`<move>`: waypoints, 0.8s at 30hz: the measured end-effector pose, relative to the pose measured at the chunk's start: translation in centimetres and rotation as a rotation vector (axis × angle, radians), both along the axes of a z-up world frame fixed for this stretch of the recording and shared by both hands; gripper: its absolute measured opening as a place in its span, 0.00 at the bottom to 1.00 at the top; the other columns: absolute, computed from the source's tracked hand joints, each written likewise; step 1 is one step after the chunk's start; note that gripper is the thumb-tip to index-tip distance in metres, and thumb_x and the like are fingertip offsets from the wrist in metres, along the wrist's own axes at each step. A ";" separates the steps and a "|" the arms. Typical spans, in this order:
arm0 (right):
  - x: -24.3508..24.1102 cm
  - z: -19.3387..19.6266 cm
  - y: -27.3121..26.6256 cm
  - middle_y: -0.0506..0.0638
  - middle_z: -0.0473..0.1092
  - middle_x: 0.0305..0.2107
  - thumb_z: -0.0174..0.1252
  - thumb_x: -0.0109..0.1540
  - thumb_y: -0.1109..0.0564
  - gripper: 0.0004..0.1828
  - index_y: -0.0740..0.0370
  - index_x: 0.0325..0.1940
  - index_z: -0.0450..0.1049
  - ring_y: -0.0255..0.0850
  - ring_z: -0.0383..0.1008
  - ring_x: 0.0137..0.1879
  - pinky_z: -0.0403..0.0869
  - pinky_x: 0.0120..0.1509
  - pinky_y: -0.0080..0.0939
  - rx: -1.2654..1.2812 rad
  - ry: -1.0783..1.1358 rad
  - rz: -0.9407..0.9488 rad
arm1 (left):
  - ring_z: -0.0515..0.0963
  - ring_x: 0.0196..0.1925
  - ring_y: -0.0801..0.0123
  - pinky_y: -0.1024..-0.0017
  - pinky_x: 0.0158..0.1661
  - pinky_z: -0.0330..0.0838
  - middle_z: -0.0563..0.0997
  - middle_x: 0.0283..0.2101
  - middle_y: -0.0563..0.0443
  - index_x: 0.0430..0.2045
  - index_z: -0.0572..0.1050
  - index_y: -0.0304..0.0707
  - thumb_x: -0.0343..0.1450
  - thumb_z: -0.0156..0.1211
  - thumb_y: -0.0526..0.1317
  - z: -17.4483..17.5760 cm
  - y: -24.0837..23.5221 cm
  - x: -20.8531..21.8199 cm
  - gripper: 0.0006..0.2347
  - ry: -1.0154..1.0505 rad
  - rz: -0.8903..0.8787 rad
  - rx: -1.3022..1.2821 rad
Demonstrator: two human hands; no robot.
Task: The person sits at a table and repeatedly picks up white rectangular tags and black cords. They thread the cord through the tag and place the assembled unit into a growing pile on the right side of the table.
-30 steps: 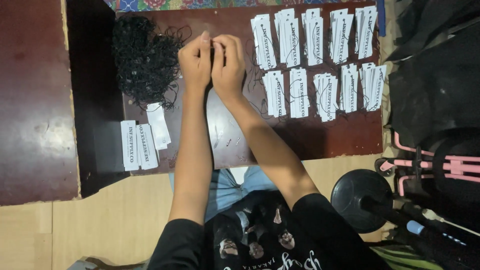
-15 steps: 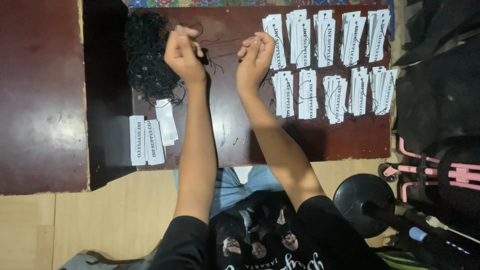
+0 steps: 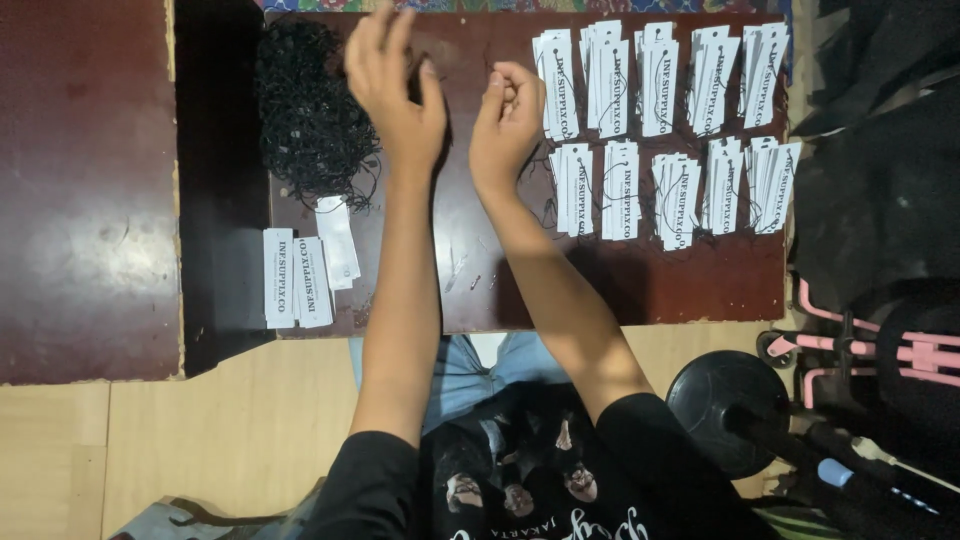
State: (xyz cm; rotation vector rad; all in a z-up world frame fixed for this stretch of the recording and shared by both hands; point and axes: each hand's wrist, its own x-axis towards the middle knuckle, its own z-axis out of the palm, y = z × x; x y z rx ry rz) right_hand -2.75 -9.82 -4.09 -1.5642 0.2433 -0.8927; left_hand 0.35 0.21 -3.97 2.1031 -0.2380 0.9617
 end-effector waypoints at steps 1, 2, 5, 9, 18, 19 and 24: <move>-0.1 0.3 0.0 0.48 0.68 0.42 0.51 0.69 0.60 0.07 0.59 0.47 0.74 0.32 0.71 0.38 0.75 0.43 0.30 0.001 0.000 -0.001 | 0.61 0.76 0.56 0.50 0.73 0.59 0.64 0.72 0.63 0.65 0.68 0.58 0.80 0.49 0.44 1.0 -0.4 -0.3 0.17 0.000 -0.001 0.001; -0.2 0.7 0.1 0.47 0.69 0.41 0.52 0.68 0.61 0.06 0.57 0.46 0.75 0.33 0.72 0.39 0.74 0.44 0.31 -0.090 0.001 -0.014 | 0.61 0.75 0.56 0.48 0.72 0.58 0.69 0.68 0.58 0.63 0.70 0.53 0.79 0.46 0.42 1.9 -0.8 -0.6 0.16 0.000 -0.164 0.005; -0.5 1.7 -0.1 0.46 0.70 0.37 0.54 0.65 0.64 0.06 0.56 0.42 0.76 0.33 0.71 0.37 0.73 0.42 0.31 -0.213 -0.007 -0.036 | 0.66 0.71 0.55 0.49 0.69 0.62 0.75 0.63 0.48 0.57 0.74 0.44 0.77 0.48 0.36 2.7 -1.4 -1.2 0.14 0.070 -0.438 -0.084; -0.7 2.7 -0.1 0.43 0.70 0.33 0.55 0.60 0.67 0.11 0.53 0.41 0.76 0.32 0.69 0.35 0.72 0.39 0.31 -0.203 0.040 -0.033 | 0.84 0.49 0.67 0.69 0.52 0.78 0.84 0.49 0.47 0.55 0.77 0.43 0.74 0.59 0.34 3.0 -1.6 -1.8 0.14 0.268 -0.622 -0.249; -0.8 3.1 -0.2 0.45 0.69 0.35 0.53 0.59 0.70 0.12 0.56 0.40 0.72 0.35 0.66 0.34 0.70 0.41 0.33 -0.350 0.025 -0.045 | 0.83 0.37 0.69 0.74 0.37 0.75 0.86 0.35 0.50 0.34 0.84 0.36 0.70 0.64 0.30 2.7 -1.6 -1.3 0.04 0.206 -0.545 -0.243; -1.0 3.2 0.0 0.45 0.69 0.35 0.53 0.59 0.70 0.12 0.56 0.40 0.72 0.35 0.66 0.34 0.70 0.41 0.33 -0.350 0.025 -0.044 | 0.83 0.37 0.69 0.74 0.37 0.75 0.86 0.35 0.50 0.34 0.84 0.36 0.70 0.64 0.30 1.9 -1.6 -0.9 0.04 0.207 -0.544 -0.244; -2.8 5.8 2.3 0.52 0.73 0.37 0.54 0.65 0.65 0.04 0.62 0.40 0.75 0.47 0.72 0.46 0.67 0.55 0.47 -0.745 -0.206 0.181 | 0.82 0.42 0.68 0.74 0.45 0.75 0.84 0.41 0.52 0.38 0.82 0.40 0.69 0.60 0.30 -2.4 -1.9 0.6 0.08 0.171 -0.550 -0.241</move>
